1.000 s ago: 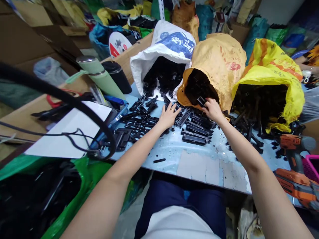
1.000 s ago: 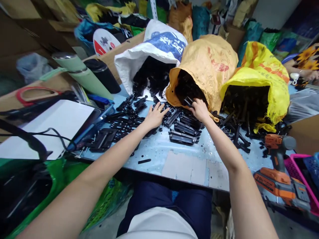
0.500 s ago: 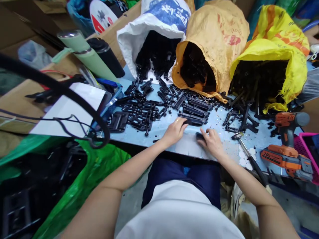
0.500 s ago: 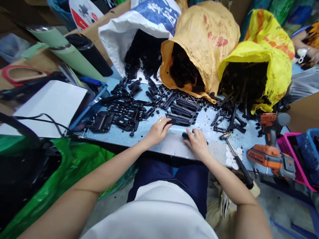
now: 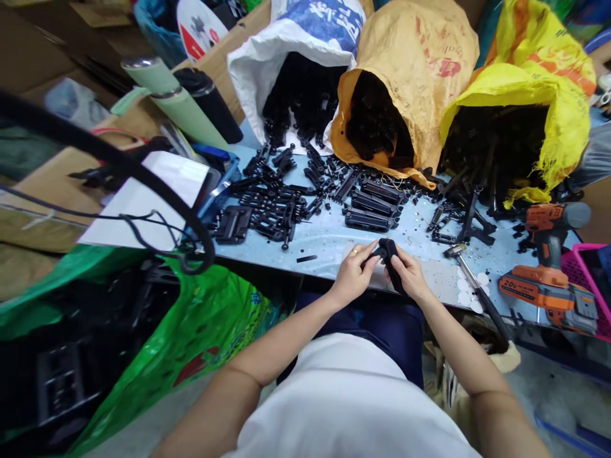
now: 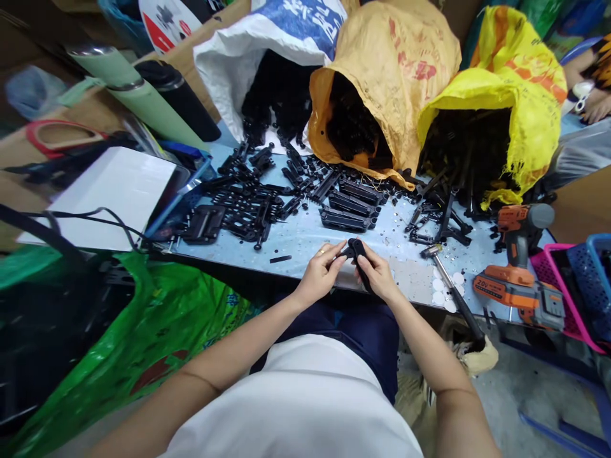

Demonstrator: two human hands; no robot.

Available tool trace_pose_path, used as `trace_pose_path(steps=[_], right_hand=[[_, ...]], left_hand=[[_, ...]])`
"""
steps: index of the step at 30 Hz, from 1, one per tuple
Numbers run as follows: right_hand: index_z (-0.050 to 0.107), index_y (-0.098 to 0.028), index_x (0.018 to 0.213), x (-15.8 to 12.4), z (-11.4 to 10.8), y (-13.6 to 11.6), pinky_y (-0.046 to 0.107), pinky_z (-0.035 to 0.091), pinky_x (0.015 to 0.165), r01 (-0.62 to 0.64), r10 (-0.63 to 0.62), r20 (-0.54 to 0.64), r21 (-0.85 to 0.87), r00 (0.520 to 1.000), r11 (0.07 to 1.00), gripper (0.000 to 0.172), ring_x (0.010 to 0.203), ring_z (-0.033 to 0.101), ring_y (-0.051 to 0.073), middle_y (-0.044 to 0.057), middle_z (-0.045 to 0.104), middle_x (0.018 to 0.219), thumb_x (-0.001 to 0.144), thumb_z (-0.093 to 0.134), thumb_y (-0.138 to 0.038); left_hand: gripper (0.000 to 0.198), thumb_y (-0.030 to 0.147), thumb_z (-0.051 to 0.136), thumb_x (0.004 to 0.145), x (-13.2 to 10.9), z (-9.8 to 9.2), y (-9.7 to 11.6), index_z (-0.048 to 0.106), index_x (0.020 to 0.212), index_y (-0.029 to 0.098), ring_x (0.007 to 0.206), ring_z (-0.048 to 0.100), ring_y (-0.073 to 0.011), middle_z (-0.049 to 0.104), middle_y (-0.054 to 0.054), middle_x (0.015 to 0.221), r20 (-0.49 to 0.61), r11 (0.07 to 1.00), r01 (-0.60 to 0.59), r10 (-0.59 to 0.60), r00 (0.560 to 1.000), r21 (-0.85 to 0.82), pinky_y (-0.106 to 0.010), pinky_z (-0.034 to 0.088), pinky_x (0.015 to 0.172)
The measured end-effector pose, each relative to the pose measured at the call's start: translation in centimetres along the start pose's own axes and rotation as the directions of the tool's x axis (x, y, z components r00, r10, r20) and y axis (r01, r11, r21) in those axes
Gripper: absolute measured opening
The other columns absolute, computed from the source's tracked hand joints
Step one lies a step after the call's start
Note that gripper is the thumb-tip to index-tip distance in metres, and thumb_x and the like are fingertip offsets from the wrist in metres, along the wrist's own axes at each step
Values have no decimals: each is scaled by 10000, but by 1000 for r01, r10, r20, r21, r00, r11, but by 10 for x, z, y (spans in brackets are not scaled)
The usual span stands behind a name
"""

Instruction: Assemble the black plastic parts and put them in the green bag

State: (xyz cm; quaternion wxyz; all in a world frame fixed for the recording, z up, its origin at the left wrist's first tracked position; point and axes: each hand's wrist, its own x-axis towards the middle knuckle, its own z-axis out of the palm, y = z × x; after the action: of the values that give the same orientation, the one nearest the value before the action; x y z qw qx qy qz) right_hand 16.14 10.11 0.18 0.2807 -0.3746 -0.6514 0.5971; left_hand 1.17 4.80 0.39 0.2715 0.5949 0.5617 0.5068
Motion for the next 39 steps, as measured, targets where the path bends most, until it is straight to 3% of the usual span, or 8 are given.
trace_pose_path(steps=[8,17,23,27,31,33,36,39], right_hand=[[450,-237,1303,-4,-25,-10,230,497,517,277,-246,132,-321,960,906,494,513,495,56,59,595,985,855,457,-446],[339,-220,1374,-14,9,-15,280,511,595,357,-423,-41,-469,905,808,511,604,546,117,83,594,954,902,356,-414],[286,-206,1398,-20,22,-10,325,502,708,325,-424,-71,-534,903,781,544,782,578,167,90,594,965,900,359,-412],[266,-209,1403,-15,23,0,297,503,718,271,-340,-7,-588,940,762,522,829,586,156,93,587,1038,920,297,-404],[415,-211,1322,3,-14,0,297,491,745,180,-198,89,-838,976,515,459,930,566,184,92,596,1060,904,351,-389],[468,-169,1273,14,-49,-7,302,479,733,13,-176,-51,-939,983,343,419,969,540,208,125,586,1091,902,363,-333],[531,-86,1176,28,-108,-21,341,437,727,-203,-199,-235,-965,951,168,378,1010,497,258,203,546,1148,892,294,-161],[628,-96,934,36,-156,-31,396,370,814,-144,-182,-159,-985,970,94,340,1090,436,290,217,489,1236,829,308,-48]], left_hand=[[315,277,431,889,-3,-10,8,578,1154,190,774,556,-129,559,-36,836,37,986,-98,94,995,135,-245,484,715],[345,273,335,931,-5,15,21,546,1180,165,807,558,-141,581,-81,885,-316,975,-156,199,928,156,-277,486,730],[345,293,341,923,4,-6,10,583,1127,157,799,563,-158,608,-88,871,-105,962,-251,261,960,104,-302,495,713],[329,278,331,920,-1,-4,-5,580,1106,171,859,571,-171,614,-87,912,-72,979,-153,163,984,135,-328,491,770],[364,198,361,882,-19,2,-19,488,1222,163,987,560,-230,570,-138,1055,-77,930,49,-22,997,364,-401,474,814],[419,123,413,825,-21,-1,-23,481,1237,167,1095,504,-284,526,-165,1163,101,852,-64,13,995,519,-487,423,877],[440,20,409,774,-11,-8,-22,560,1142,207,1109,497,-271,585,-115,1104,502,731,-420,122,856,538,-553,319,961],[405,9,390,798,3,-13,-17,577,1111,186,889,586,-203,638,-80,881,678,653,-573,121,725,496,-442,402,889]])
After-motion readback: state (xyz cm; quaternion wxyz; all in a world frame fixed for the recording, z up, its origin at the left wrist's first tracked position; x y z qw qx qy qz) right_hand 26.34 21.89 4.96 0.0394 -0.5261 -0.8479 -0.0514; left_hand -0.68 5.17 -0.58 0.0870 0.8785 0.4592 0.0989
